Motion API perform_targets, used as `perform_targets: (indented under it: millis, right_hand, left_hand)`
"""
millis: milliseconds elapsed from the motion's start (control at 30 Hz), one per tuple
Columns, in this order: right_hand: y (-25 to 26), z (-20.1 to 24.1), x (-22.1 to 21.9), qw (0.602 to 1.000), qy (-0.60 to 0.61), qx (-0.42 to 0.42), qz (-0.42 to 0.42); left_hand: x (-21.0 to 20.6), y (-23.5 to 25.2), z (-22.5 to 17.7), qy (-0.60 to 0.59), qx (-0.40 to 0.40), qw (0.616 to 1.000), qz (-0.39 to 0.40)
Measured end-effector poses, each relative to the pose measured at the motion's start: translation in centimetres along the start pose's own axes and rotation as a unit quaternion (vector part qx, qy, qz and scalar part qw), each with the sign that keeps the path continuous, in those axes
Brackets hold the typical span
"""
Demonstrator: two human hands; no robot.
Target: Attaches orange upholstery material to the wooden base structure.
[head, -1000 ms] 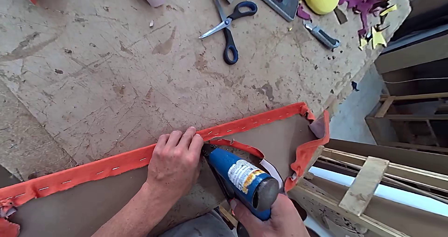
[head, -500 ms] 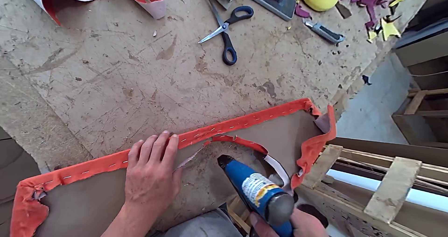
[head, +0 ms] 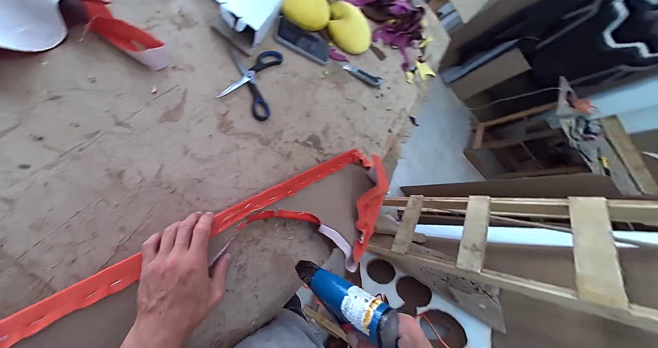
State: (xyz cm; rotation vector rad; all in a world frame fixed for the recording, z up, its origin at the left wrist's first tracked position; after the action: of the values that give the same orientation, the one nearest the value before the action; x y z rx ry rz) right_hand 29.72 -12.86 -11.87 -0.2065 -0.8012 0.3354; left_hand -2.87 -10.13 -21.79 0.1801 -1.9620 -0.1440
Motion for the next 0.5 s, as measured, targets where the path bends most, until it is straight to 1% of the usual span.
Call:
perform_targets:
  millis: [67, 133, 200, 267, 333, 400, 500]
  right_hand:
    - [-1.6, -2.4, 2.1, 0.997, 0.007, -0.034, -0.071]
    - [-2.5, -4.0, 4.3, 0.988, 0.014, -0.065, -0.136]
    - [-3.0, -5.0, 6.0, 0.975, 0.020, -0.100, -0.198]
    - [-3.4, -5.9, 6.9, 0.957, 0.039, -0.141, -0.251]
    - [-4.3, -6.8, 6.9, 0.940, 0.082, -0.164, -0.288]
    - [-5.3, -7.3, 6.0, 0.928, 0.121, -0.174, -0.306]
    - [-6.5, -7.3, 3.2, 0.926, 0.154, -0.176, -0.296]
  left_hand:
    - [-0.7, 2.0, -3.3, -0.036, -0.075, 0.996, -0.008]
    - [-2.4, 4.0, -8.0, -0.055, -0.185, 0.981, -0.015]
    - [-5.2, 5.9, -12.2, -0.057, -0.298, 0.953, -0.002]
    - [-7.7, 7.9, -15.1, -0.059, -0.393, 0.917, 0.020]
    - [-9.4, 9.6, -16.3, -0.080, -0.475, 0.876, 0.039]
    - [-9.9, 11.0, -16.6, -0.111, -0.538, 0.834, 0.048]
    - [-9.8, 12.4, -16.9, -0.146, -0.590, 0.786, 0.114]
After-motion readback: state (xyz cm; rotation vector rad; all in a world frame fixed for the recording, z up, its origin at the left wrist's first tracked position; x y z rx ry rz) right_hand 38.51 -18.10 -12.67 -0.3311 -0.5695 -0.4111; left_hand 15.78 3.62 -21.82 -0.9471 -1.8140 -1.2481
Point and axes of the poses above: each hand's wrist, its own y-axis towards the middle knuckle, its own x-axis out of the back of the hand, z = x × y, the point moved 4 cm from there along y, towards the middle knuckle, and after that the axes turned 1 degree about y, right-handed, at the moved point
